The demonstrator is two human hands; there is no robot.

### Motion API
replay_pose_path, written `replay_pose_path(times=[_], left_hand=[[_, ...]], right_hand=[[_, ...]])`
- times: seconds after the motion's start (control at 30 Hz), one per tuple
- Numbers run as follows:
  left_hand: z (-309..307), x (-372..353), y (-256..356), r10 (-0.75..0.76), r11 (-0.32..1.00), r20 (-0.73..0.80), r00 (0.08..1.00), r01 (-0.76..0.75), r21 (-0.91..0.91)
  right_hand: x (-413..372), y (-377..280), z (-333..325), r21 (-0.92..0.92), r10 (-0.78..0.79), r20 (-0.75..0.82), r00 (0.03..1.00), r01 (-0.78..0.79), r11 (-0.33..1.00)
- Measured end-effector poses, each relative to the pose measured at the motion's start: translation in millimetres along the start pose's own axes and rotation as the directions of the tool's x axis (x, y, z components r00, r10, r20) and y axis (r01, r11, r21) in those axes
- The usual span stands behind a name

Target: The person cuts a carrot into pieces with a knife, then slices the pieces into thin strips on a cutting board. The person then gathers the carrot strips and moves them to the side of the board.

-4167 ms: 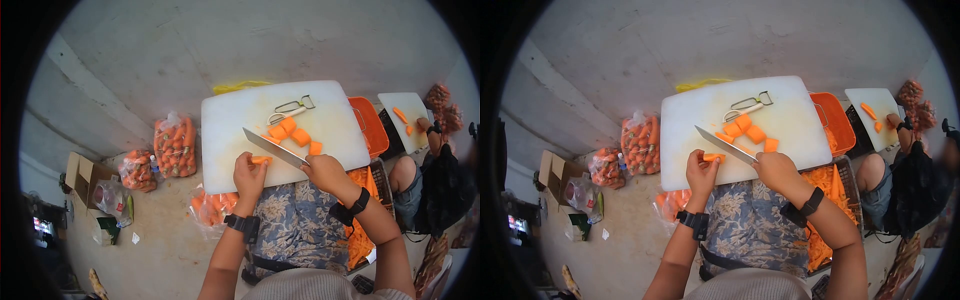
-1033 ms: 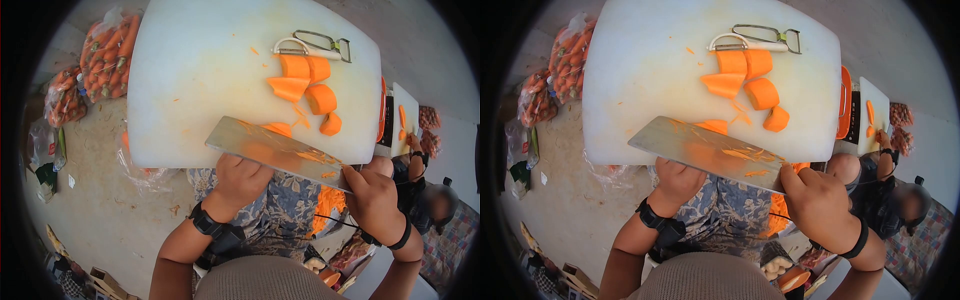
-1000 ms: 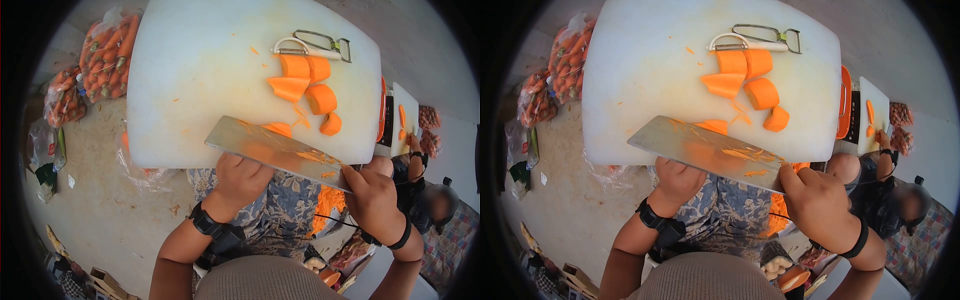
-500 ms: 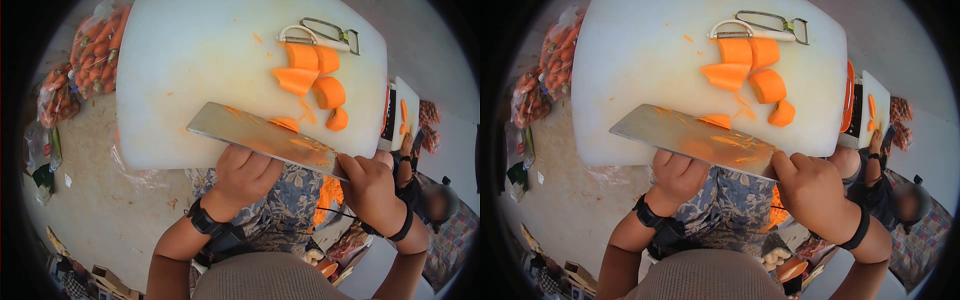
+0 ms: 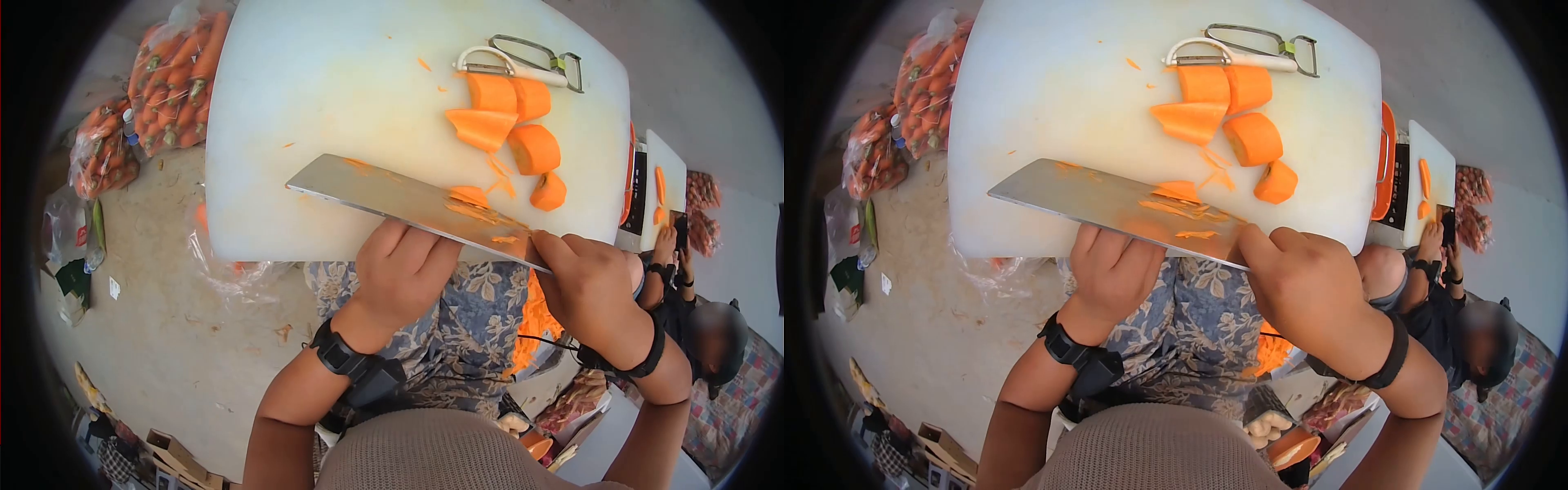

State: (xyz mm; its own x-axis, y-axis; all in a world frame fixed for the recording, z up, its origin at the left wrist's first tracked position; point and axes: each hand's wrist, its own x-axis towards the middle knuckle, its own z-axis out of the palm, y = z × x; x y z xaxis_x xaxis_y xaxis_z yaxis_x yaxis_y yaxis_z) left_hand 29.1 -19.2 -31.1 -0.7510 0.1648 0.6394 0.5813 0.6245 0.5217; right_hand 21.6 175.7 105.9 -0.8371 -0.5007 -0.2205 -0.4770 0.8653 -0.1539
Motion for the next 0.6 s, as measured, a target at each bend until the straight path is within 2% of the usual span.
replay_pose_path(times=[0.1, 0.27, 0.4, 0.6], left_hand=[[1.4, -4.3, -0.5, 0.016, 0.999, -0.031, 0.999, -0.014, 0.051], [2.4, -8.2, -2.8, 0.014, 0.999, -0.01, 1.0, -0.015, -0.036], [1.9, -7.4, -2.4, 0.026, 1.0, 0.008, 1.0, -0.026, 0.007], [1.8, -9.7, -3.9, 0.022, 0.999, 0.002, 1.0, -0.022, -0.038]], right_hand=[[-11.0, -4.6, -13.5, -0.068, 0.016, 0.019, 1.0, -0.014, 0.998], [-27.7, -6.7, -19.3, -0.128, 0.007, -0.01, 1.0, -0.008, 0.992], [-29.1, -5.7, -19.5, -0.128, 0.008, 0.0, 1.0, -0.008, 0.992], [-28.0, -4.7, -12.7, -0.144, 0.009, 0.027, 1.0, -0.005, 0.989]])
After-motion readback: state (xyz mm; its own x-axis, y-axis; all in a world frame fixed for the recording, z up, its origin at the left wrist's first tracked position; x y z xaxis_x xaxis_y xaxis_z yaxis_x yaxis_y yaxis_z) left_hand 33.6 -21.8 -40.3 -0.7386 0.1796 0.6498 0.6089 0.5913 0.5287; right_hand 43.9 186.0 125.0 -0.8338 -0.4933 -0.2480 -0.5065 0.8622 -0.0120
